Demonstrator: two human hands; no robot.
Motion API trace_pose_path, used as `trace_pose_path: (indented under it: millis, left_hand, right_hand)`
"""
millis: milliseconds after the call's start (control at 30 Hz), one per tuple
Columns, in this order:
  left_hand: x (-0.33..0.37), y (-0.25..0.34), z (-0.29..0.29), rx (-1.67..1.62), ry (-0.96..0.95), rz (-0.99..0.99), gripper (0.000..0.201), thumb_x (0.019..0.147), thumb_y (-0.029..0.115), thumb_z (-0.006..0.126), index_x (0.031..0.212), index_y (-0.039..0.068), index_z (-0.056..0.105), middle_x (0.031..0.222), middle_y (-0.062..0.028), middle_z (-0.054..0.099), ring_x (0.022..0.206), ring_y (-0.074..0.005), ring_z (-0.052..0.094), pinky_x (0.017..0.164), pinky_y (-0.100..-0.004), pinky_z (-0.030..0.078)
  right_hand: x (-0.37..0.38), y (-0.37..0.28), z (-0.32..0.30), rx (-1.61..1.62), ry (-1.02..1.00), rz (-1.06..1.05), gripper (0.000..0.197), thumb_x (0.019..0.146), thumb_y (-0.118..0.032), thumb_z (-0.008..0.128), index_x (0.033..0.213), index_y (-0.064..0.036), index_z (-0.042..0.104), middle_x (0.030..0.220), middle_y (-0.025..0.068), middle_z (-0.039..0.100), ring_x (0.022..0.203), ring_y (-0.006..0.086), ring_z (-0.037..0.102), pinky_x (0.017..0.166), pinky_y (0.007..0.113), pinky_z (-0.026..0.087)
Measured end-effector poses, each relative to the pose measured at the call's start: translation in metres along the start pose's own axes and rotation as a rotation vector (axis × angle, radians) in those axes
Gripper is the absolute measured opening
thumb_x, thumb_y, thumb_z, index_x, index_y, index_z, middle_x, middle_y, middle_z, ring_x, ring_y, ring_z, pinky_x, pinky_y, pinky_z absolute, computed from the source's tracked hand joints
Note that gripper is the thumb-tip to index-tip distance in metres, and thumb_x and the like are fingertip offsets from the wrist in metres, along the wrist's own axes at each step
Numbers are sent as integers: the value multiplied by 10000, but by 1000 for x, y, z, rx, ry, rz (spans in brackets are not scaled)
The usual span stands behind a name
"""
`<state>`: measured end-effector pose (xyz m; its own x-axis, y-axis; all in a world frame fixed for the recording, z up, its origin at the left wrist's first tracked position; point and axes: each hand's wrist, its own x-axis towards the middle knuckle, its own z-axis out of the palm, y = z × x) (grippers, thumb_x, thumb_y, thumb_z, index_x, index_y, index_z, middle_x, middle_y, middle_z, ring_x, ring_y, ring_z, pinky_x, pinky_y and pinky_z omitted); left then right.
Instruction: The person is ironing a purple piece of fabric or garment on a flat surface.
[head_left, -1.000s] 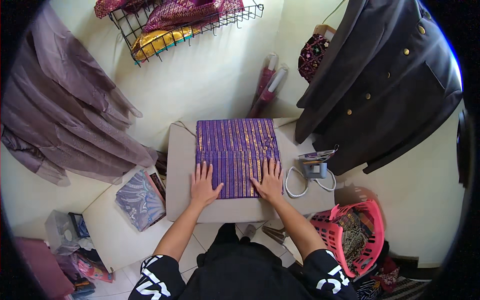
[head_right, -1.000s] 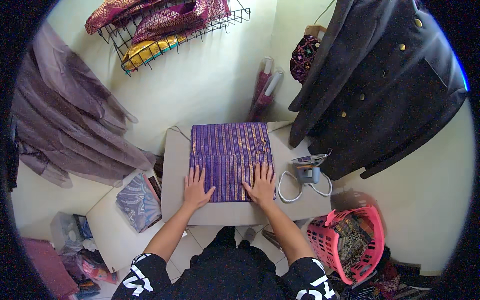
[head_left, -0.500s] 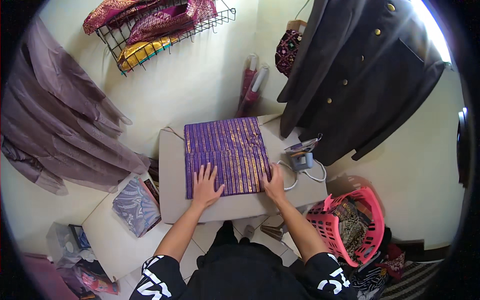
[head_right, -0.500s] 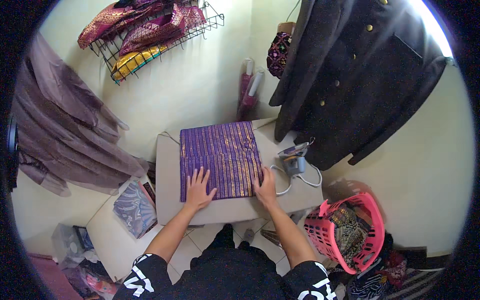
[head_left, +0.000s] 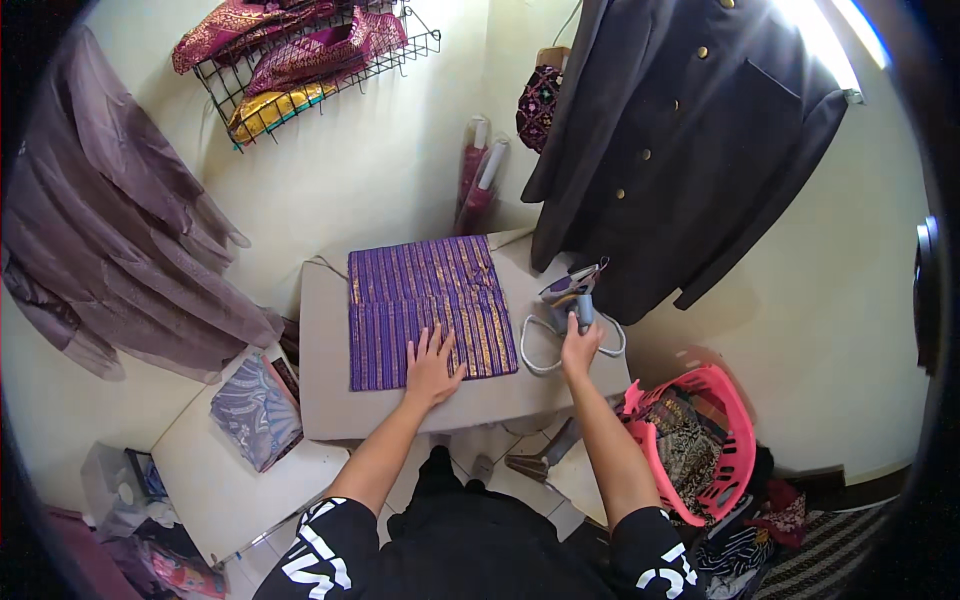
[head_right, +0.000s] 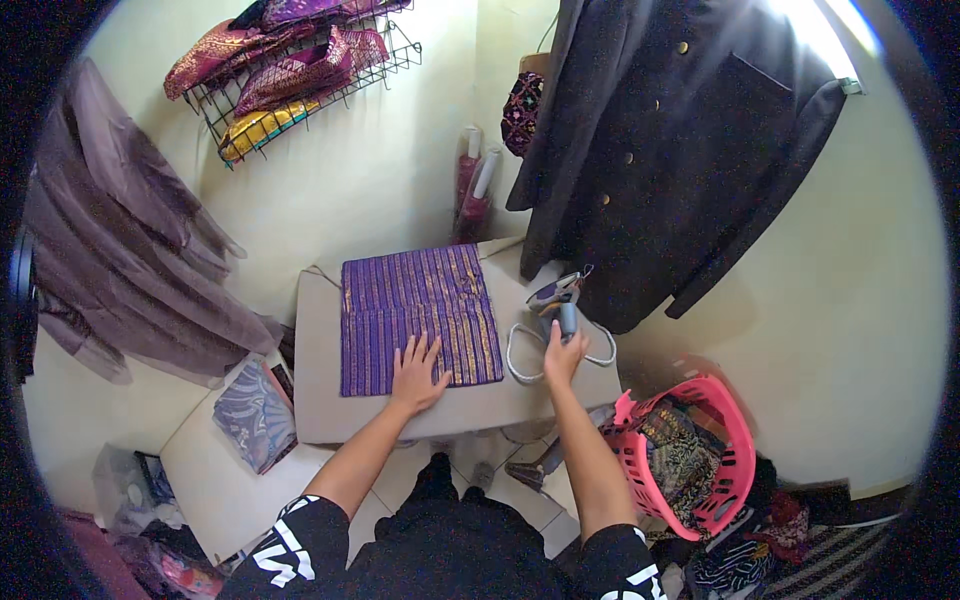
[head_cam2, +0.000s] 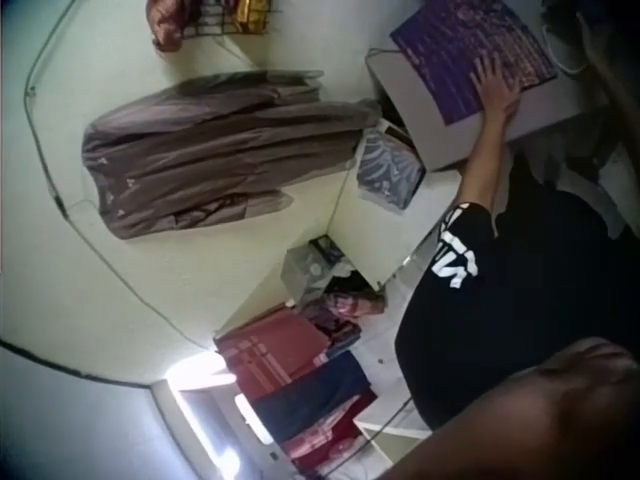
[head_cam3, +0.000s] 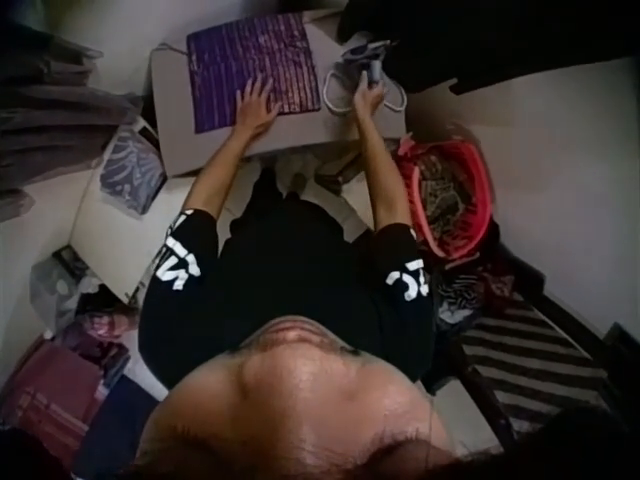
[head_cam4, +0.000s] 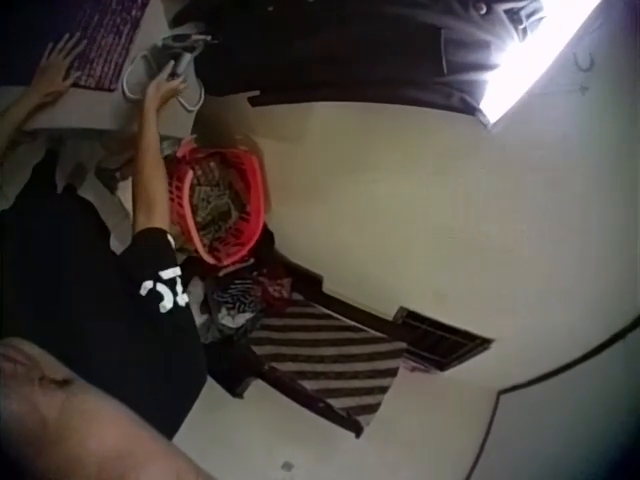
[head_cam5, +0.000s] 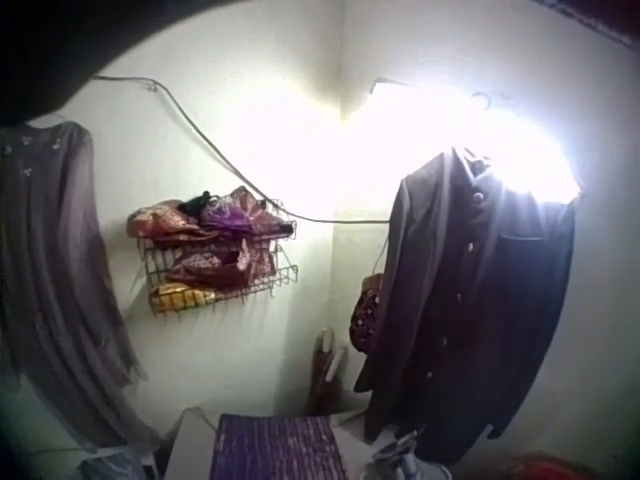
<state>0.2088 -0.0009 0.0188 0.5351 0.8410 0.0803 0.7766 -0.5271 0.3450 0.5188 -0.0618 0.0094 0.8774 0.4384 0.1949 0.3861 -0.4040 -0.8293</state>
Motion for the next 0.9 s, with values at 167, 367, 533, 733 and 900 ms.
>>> trace_pose_path:
  millis: [167,367,533,733,900]
  left_hand:
    - [-5,-1,-2,35,-7,-24,780,921,509,577,1581,153,361,1658,-151,278,1528,-360,244,1226,-594,164]
    - [-19,-24,-26,18,18,-53,763,931,468,577,1581,138,351,1651,-157,287,1527,-362,244,1221,-609,161]
    - [-9,-54,-21,-4,18,-57,744,933,393,566,1589,133,327,1653,-152,285,1538,-352,226,1223,-615,154]
    - [14,-70,-17,-19,-37,46,732,938,348,577,1588,127,322,1656,-145,272,1542,-350,211,1227,-610,151]
    - [21,-81,-12,9,-97,77,783,927,409,594,1602,147,297,1665,-128,260,1546,-333,207,1235,-583,164]
  right_hand:
    - [37,-21,-14,131,-10,-88,405,952,-354,699,1051,32,626,781,171,658,711,290,640,701,448,485]
    - [27,-111,-24,-64,-420,-329,363,939,-322,650,1037,27,636,932,284,687,919,466,671,779,508,502]
    - [-45,-134,22,-80,-693,-325,423,935,-348,604,1017,65,638,946,337,675,927,514,652,814,558,506]
    - [-104,-118,81,-158,-759,-310,383,949,-343,612,1011,31,670,973,314,678,933,481,662,831,533,516]
    - [-113,-132,88,-229,-824,-220,421,948,-326,633,1067,78,628,976,330,681,948,510,656,847,562,513]
